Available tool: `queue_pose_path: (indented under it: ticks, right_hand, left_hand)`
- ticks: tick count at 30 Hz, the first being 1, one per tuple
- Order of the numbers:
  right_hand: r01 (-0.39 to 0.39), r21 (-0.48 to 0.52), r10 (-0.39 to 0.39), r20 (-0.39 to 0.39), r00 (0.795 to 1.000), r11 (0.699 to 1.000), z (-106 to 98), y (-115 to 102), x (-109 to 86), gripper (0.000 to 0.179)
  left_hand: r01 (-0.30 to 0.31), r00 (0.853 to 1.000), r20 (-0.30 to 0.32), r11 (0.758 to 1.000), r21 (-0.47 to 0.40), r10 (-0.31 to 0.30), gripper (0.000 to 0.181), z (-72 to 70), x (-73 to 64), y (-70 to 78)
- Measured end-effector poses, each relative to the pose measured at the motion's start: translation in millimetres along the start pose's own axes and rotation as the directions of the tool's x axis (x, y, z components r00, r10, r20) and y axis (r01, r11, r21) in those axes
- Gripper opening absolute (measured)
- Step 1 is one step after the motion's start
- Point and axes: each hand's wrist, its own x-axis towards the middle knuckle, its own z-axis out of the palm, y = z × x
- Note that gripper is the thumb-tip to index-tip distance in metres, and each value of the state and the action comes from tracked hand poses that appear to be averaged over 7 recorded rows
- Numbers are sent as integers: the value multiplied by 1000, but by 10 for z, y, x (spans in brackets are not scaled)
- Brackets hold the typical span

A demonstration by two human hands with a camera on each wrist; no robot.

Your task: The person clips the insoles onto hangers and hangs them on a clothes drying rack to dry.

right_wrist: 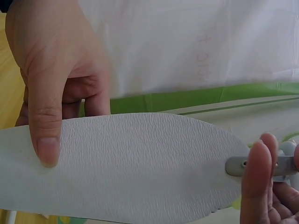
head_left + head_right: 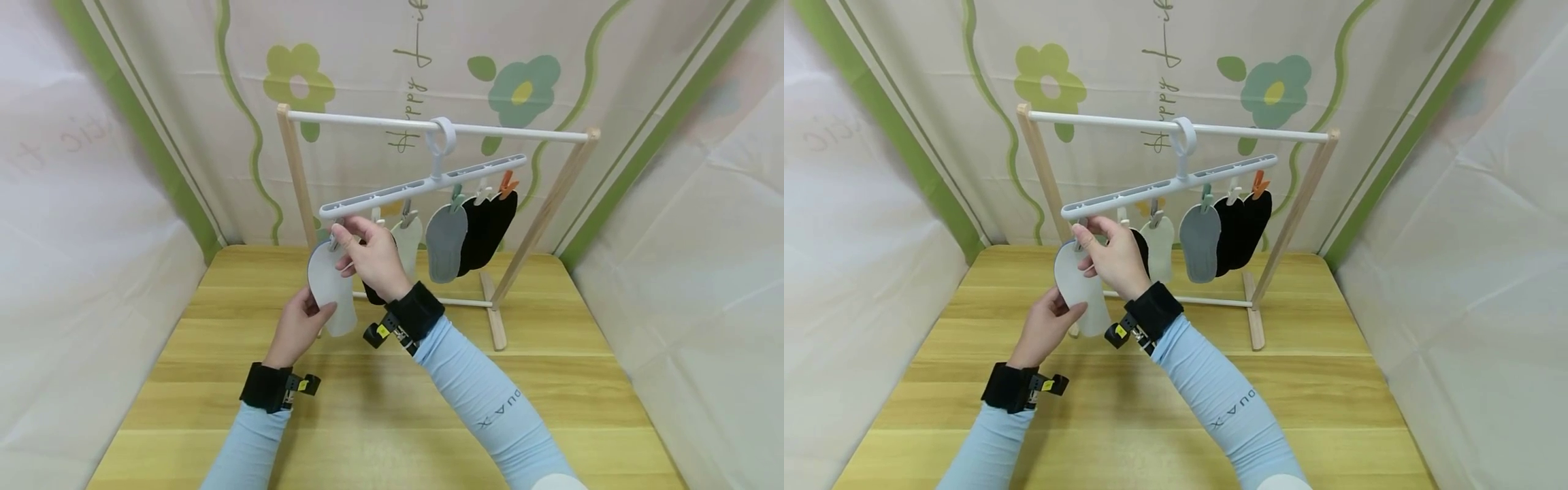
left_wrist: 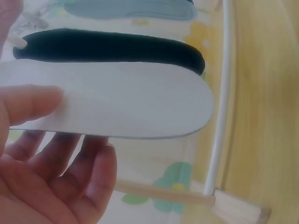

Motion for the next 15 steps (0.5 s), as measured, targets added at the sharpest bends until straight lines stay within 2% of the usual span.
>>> queue_pose_path:
  ticks: [7,15]
  right_hand:
    - [2,-8,-2,6,1000,1000,-33,-11,-19,42]
    - [51,-59,-50,19,999,997,-82,-84,-98,42]
  left_hand:
    - [-10,1000,20,1000,-10,10,47,10,28,28]
    - [-24,999,27,1000,-1,24,48,7,46,55]
